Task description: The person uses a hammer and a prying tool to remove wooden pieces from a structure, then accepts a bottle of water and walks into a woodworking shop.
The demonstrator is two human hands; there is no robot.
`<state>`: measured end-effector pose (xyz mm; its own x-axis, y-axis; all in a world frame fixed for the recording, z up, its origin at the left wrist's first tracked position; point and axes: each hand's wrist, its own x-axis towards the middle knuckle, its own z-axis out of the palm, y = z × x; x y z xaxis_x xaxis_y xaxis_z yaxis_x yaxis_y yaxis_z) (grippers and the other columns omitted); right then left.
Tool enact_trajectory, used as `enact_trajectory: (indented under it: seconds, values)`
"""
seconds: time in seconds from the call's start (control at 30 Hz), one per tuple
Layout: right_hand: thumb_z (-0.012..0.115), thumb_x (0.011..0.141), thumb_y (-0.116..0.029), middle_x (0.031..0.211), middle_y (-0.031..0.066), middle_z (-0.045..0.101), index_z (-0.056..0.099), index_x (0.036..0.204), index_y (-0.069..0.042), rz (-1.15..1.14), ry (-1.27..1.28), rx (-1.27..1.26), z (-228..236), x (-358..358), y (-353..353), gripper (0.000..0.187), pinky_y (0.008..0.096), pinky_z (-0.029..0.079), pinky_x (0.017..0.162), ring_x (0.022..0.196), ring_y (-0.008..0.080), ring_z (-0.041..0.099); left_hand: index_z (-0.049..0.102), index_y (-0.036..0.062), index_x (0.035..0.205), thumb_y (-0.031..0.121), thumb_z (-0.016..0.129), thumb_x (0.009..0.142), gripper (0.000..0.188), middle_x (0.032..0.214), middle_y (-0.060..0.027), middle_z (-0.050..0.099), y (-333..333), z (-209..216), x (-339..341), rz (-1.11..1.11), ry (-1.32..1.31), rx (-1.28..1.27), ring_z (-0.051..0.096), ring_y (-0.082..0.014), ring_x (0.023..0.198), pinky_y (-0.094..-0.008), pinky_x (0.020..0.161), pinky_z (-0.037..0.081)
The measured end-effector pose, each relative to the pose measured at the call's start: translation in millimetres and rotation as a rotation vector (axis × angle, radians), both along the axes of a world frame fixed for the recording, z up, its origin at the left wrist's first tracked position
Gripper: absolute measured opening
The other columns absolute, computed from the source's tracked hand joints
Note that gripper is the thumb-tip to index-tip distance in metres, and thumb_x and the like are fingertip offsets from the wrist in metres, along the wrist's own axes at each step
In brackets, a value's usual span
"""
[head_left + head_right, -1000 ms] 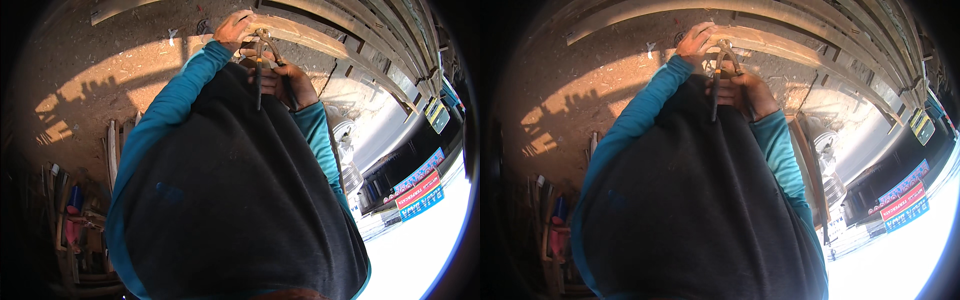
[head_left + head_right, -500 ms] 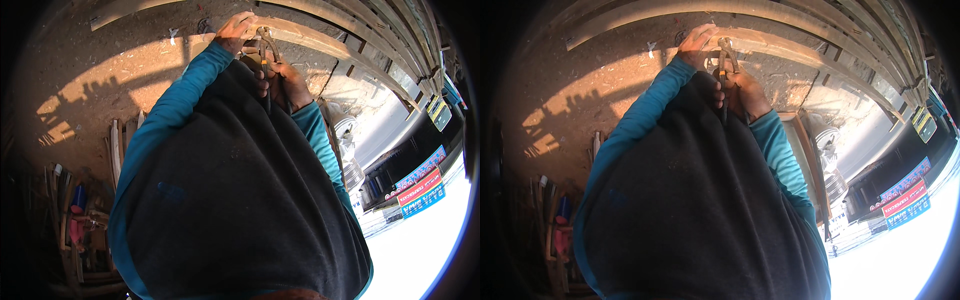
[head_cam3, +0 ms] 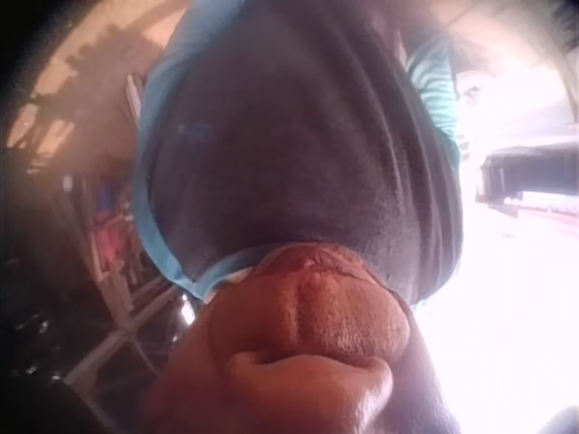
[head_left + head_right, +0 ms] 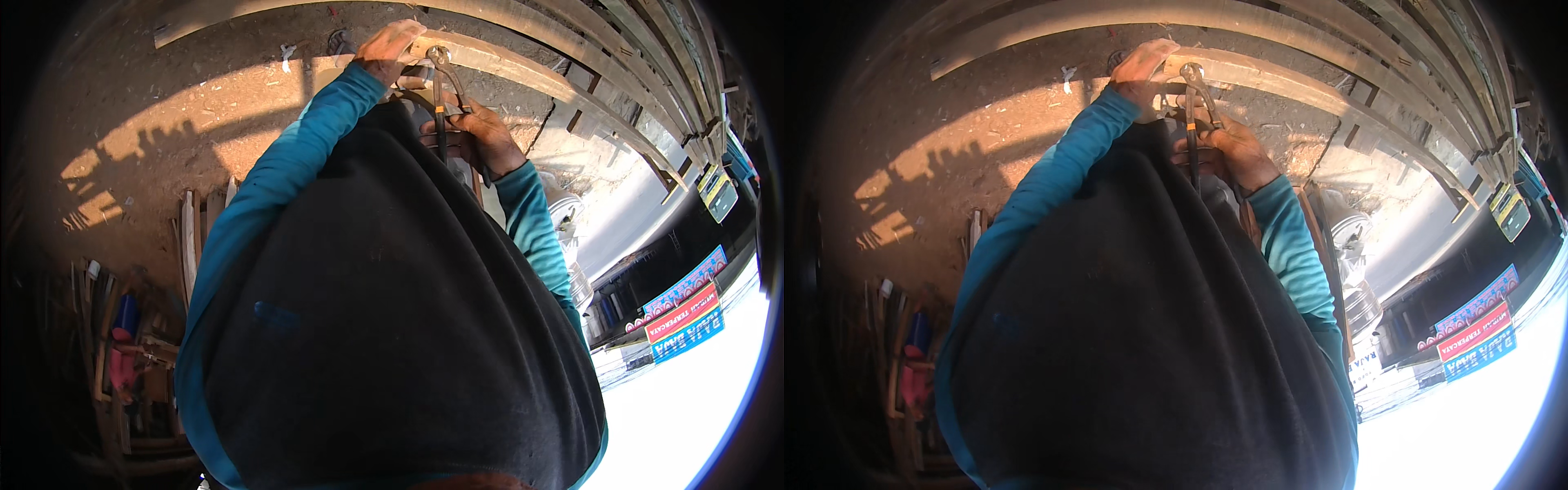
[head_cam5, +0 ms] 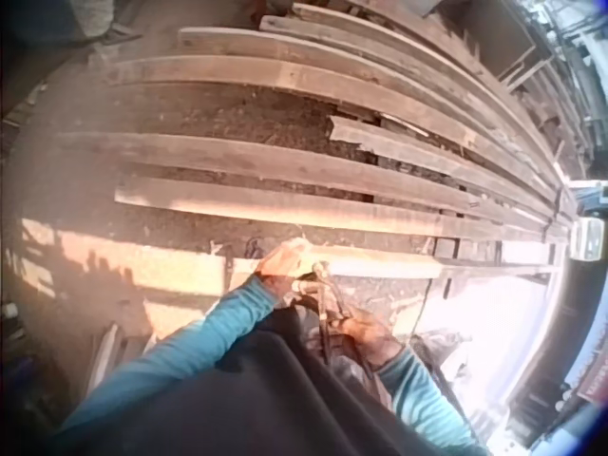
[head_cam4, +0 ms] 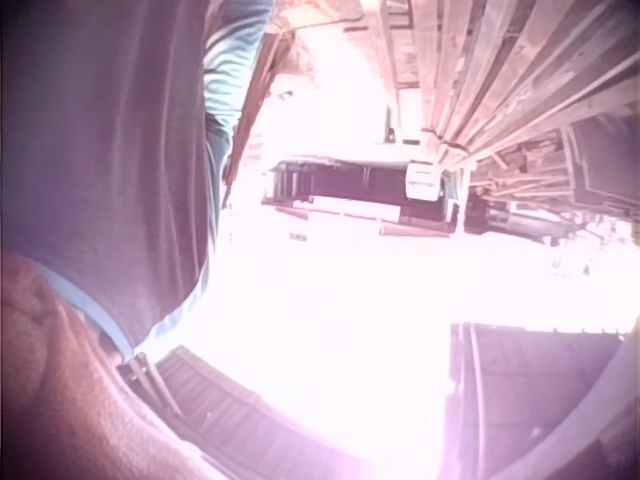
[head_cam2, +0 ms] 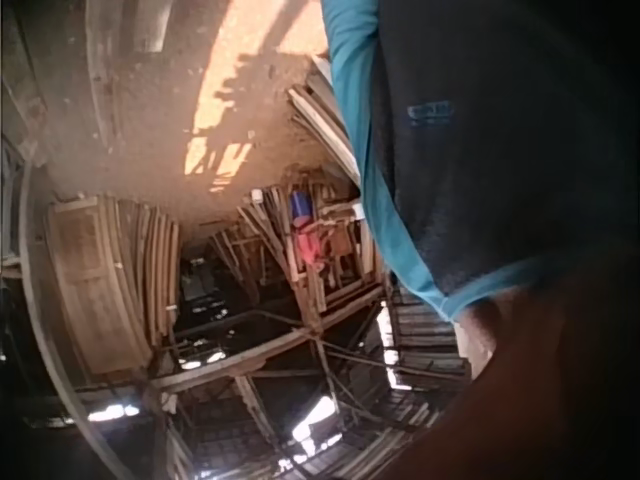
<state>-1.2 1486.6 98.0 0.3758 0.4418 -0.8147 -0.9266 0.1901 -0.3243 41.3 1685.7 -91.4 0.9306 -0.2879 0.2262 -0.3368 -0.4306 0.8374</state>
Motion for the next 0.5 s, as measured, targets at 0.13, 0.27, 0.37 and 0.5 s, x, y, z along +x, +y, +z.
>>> enact_trajectory:
  seconds: [0.13,0.27,0.37,0.5]
  values:
    - [0.055,0.096,-0.023,0.12,0.0236,0.064,0.037,0.145,0.003,-0.116,0.064,0.016,4,-1,17,0.058,0.048,0.051,0.1,0.111,0.0375,0.065,0.062,0.008,0.127,0.012,0.071,0.083,0.045,0.126,-0.013,0.063,1,5,-1,-0.005,0.004,-0.033,0.061,-0.0313,0.118,-0.0388,0.1,0.051]
    - [0.055,0.096,-0.02,0.111,0.0204,0.065,0.045,0.134,0.005,-0.24,0.126,0.001,8,4,39,0.046,0.0467,0.057,0.089,0.103,0.0359,0.067,0.063,0.0085,0.126,0.012,0.071,0.083,0.044,0.127,-0.0127,0.063,2,4,-3,-0.018,-0.024,-0.018,0.06,-0.0312,0.119,-0.0386,0.1,0.05]
    - [0.052,0.099,-0.021,0.098,0.0132,0.063,0.047,0.132,0.004,-0.305,0.184,0.023,3,1,35,0.042,0.0405,0.056,0.077,0.084,0.0267,0.065,0.063,0.0094,0.127,0.009,0.073,0.081,0.047,0.128,-0.0122,0.063,0,5,-4,-0.008,-0.017,-0.029,0.061,-0.0312,0.119,-0.0386,0.1,0.051]
    - [0.052,0.102,-0.031,0.082,0.0031,0.051,0.049,0.134,-0.003,-0.146,0.188,-0.061,3,3,15,0.043,0.0305,0.048,0.056,0.061,0.0127,0.047,0.062,0.0102,0.128,0.008,0.075,0.079,0.05,0.129,-0.012,0.063,1,5,-6,-0.011,-0.057,-0.014,0.061,-0.0311,0.118,-0.0383,0.099,0.052]
